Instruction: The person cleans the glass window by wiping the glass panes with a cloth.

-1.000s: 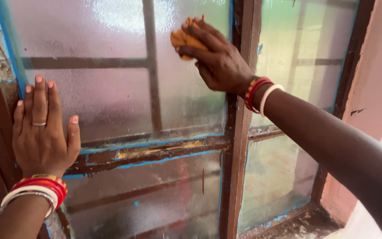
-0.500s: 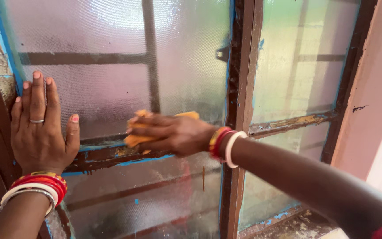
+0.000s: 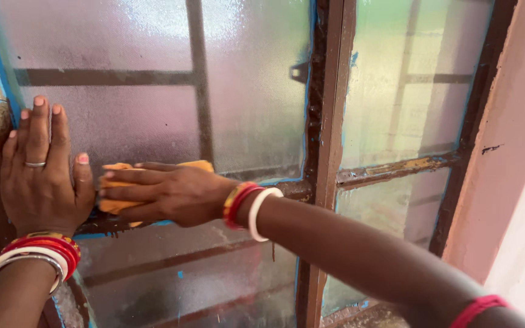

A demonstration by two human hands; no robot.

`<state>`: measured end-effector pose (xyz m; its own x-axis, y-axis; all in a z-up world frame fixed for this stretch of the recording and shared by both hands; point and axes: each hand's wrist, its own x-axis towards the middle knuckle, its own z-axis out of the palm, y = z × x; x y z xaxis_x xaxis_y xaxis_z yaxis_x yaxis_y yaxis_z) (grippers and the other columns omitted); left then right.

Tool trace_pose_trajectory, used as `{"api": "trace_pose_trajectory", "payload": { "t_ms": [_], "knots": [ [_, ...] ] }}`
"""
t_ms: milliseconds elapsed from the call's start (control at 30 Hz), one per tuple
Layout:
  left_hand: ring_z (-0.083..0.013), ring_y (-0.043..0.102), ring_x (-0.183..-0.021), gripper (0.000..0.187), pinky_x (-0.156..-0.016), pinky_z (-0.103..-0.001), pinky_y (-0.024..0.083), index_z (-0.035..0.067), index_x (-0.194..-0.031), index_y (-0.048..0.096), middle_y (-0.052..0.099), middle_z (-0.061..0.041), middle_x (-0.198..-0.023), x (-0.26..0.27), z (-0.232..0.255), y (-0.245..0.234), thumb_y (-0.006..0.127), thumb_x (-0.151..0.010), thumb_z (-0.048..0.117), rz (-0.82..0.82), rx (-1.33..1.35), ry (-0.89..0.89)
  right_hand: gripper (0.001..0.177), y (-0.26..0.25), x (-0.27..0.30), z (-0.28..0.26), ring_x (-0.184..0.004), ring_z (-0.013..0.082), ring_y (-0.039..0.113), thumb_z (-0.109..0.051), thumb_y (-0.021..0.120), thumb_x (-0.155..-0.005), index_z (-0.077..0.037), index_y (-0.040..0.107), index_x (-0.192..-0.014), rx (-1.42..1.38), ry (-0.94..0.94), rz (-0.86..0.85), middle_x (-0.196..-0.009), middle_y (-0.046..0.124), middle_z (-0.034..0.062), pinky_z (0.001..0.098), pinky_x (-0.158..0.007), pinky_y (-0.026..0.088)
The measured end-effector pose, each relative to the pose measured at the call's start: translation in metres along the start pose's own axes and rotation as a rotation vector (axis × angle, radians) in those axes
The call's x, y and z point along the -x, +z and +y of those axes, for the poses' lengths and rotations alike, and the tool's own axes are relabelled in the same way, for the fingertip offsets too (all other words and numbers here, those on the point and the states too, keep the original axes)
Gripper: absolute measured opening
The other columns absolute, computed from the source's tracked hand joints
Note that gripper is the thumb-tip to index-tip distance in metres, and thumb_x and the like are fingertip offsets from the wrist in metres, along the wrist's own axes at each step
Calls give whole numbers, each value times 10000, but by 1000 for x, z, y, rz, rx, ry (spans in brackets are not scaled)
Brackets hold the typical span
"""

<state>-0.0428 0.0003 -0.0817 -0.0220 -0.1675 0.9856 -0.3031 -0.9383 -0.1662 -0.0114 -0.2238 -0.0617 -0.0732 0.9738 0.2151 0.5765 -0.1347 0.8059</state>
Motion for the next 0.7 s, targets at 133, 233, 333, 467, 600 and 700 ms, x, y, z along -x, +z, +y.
{"api": "trace_pose_trajectory", "payload": {
  "t_ms": [133,233,333,467,600,700],
  "knots": [
    [-409,477,-1454,566,-1209,-524,365,-65,-1544,508,389,-196,-1659,2,0,1,493,-1030,171,-5,-37,-8,558,-14,59,14,-1577,288,250,-257,605,-1016,-235,453,-1553,-124,-24,15,-1677,310,46,448,-1338,237],
    [-405,468,-1451,578,-1201,-517,362,-61,-1553,502,378,-189,-1661,3,-3,3,499,-1023,168,-14,-42,-8,596,-40,107,18,-1567,284,316,-227,680,-993,-162,497,-1556,-163,19,39,-1666,356,53,455,-1326,290],
    [-405,439,-1476,585,-1218,-517,348,-47,-1564,473,365,-185,-1670,9,-7,6,504,-1031,191,-26,-15,-16,553,-62,136,16,-1531,339,346,-122,697,-898,-134,591,-1440,-192,74,12,-1617,416,107,456,-1273,339],
    [-385,409,-1550,593,-1268,-513,331,-14,-1617,428,340,-173,-1730,9,-13,12,496,-1082,233,-18,-13,-22,505,-66,134,3,-1474,382,397,-53,681,-827,-86,649,-1330,-205,94,15,-1559,467,159,485,-1227,361],
    [-374,414,-1537,627,-1261,-511,330,2,-1639,424,337,-156,-1721,12,-12,14,512,-1063,233,-20,-19,-45,441,-56,111,-18,-1438,361,493,-29,649,-840,-47,682,-1279,-209,119,89,-1519,536,152,445,-1211,406],
    [-381,412,-1534,638,-1255,-513,330,-6,-1628,410,331,-164,-1717,11,-13,14,533,-1052,239,-18,-5,-30,403,-38,74,-30,-1443,341,502,-88,674,-906,-20,674,-1303,-173,92,209,-1510,539,151,481,-1262,385]
  ]
}}
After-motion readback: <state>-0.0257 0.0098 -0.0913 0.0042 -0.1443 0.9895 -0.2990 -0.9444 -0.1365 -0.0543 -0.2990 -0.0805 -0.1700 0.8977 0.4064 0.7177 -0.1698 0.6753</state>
